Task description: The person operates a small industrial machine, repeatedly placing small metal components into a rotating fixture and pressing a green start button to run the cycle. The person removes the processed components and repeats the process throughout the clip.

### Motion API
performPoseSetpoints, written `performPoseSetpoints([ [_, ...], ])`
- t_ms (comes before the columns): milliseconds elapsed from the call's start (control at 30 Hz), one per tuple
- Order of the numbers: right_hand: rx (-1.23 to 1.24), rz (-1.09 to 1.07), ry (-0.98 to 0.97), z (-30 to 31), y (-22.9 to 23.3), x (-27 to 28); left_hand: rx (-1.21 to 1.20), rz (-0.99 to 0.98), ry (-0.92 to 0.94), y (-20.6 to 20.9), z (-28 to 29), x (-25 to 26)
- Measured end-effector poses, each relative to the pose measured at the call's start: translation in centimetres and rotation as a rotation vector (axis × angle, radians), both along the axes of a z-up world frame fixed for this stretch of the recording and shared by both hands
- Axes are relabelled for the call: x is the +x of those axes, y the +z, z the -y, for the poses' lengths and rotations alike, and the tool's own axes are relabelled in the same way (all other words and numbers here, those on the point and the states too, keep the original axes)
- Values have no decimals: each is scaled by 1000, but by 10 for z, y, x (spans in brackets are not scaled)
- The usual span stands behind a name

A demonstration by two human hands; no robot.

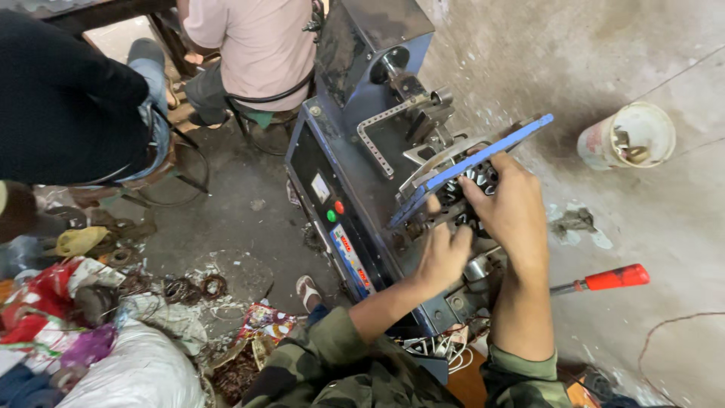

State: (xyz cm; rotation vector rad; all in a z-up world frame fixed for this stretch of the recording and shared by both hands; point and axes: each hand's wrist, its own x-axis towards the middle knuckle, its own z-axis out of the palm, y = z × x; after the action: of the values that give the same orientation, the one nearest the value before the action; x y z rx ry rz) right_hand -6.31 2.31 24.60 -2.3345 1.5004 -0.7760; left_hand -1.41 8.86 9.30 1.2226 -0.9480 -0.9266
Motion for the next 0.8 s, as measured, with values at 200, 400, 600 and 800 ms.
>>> performPoseSetpoints([
  [200, 47, 12, -16, 1, 2, 1, -92, -293, 70, -21, 41, -3],
  [400, -59, 0, 41, -1, 1, 0, -82, -190, -101, 5, -28, 17],
  [600, 12, 35, 21, 0, -2, -1, -561, 19, 227, 24, -41, 90],
  [800, -22, 24, 20, -1, 0, 0, -470, -483, 25, 32, 87, 157],
])
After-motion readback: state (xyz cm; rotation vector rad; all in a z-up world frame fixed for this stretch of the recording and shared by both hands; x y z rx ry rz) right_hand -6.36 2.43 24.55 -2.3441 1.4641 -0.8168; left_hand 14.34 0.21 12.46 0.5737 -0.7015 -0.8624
